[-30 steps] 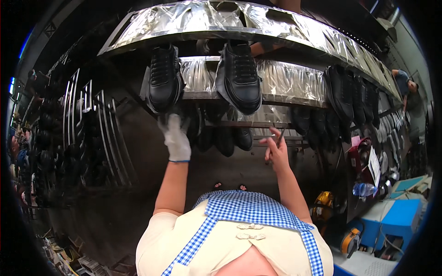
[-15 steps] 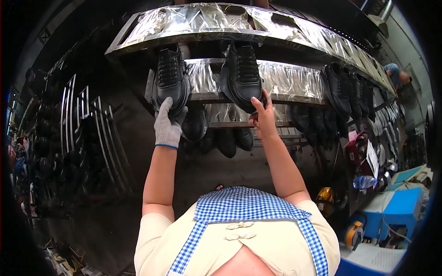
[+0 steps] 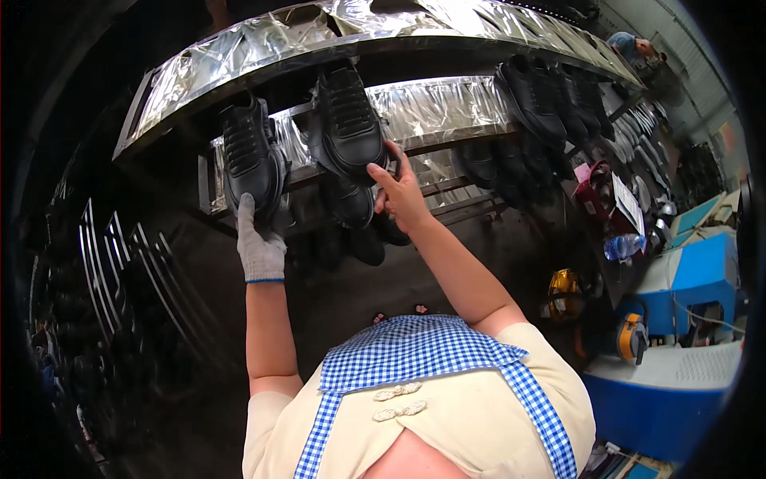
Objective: The person uses a small metal tool to scrape and trim excess material from the edges and soles of black shoes. They handle the shoes one at a time, picking them from a rack, working on them, and placing them back.
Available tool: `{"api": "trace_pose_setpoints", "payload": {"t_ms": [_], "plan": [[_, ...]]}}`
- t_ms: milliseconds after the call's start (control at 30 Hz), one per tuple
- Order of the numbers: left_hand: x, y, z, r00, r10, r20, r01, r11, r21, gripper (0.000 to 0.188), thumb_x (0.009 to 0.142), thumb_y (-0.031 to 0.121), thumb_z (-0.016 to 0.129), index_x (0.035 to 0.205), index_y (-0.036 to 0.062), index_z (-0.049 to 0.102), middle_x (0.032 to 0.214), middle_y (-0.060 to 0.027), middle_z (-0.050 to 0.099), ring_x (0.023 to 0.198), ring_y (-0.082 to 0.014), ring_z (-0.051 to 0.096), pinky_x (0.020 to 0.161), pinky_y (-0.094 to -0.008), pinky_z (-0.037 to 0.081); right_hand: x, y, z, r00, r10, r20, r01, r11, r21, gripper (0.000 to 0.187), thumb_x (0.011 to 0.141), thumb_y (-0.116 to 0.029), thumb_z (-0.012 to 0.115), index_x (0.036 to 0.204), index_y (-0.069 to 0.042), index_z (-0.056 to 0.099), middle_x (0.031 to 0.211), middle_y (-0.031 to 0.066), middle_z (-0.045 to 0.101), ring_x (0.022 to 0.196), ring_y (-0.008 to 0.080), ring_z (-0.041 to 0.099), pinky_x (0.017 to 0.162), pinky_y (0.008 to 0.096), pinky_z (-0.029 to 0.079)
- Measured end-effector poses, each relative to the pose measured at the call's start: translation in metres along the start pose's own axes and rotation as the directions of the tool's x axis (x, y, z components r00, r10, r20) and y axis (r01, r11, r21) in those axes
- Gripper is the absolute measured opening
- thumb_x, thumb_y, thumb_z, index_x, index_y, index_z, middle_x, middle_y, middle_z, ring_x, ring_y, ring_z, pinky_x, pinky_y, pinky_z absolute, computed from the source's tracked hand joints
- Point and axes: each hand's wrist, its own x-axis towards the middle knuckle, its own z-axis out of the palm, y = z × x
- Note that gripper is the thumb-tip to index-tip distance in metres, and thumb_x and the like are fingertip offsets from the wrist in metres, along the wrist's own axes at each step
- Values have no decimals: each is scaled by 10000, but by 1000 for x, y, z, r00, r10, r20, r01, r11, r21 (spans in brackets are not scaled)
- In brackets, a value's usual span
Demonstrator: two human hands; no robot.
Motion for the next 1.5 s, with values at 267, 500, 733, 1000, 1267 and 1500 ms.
{"api": "trace_pose_setpoints", "payload": {"t_ms": [267, 500, 733, 1000, 1267, 1500], "plan": [[7, 2, -22, 980, -33, 196, 35, 999, -5, 411, 934, 262, 692, 1261, 34, 589, 1187, -124, 671, 1024, -271, 675, 862, -397, 605, -46, 57, -77, 971, 240, -6, -239, 966, -102, 567, 956, -295, 658, 1400, -33, 421, 895, 119, 713, 435, 87, 473, 410, 245, 372], [-6, -1, 0, 988, -6, 153, 4, 1000, 15, 500, 908, 280, 723, 1352, 131, 550, 1242, -50, 632, 1090, -278, 641, 815, -433, 606, -117, 88, -143, 877, 444, -184, -477, 851, -219, 537, 958, -330, 653, 1335, 13, 484, 891, 104, 697, 444, 50, 425, 418, 201, 349], [-10, -4, -35, 982, -167, 90, 172, 984, -44, 378, 926, 194, 665, 1266, 47, 587, 1222, -114, 654, 1070, -299, 657, 864, -460, 600, -103, 87, -137, 910, 410, -66, -412, 869, -276, 453, 971, -304, 640, 1288, 6, 550, 900, 116, 694, 441, 42, 433, 420, 185, 359], [-126, -12, -78, 950, -49, 308, -117, 859, 499, 736, 736, 67, 680, 1425, 7, 430, 1388, -146, 526, 1268, -312, 542, 1054, -448, 474, -84, -13, -62, 918, -36, 396, -33, 986, 164, 551, 934, -284, 662, 1397, -65, 460, 1074, 109, 662, 563, 103, 576, 455, 203, 388], [-143, -48, -58, 434, 395, 810, -901, 173, 398, 608, 642, -75, 782, 1204, 59, 594, 1296, -169, 579, 1231, -382, 562, 999, -486, 507, -65, -5, -160, 869, 87, 487, -151, 984, 94, 461, 867, -113, 715, 1281, -21, 532, 975, 129, 690, 724, 180, 681, 541, 291, 533], [-162, -73, -37, 277, 381, 882, -950, -32, 312, 527, 617, -29, 804, 1061, 214, 660, 1219, -139, 597, 1200, -395, 570, 980, -477, 515, -65, 17, -233, 790, -209, 576, 238, 971, 25, 303, 876, -20, 655, 1177, -5, 625, 991, 96, 694, 778, 219, 701, 580, 334, 562]]}}
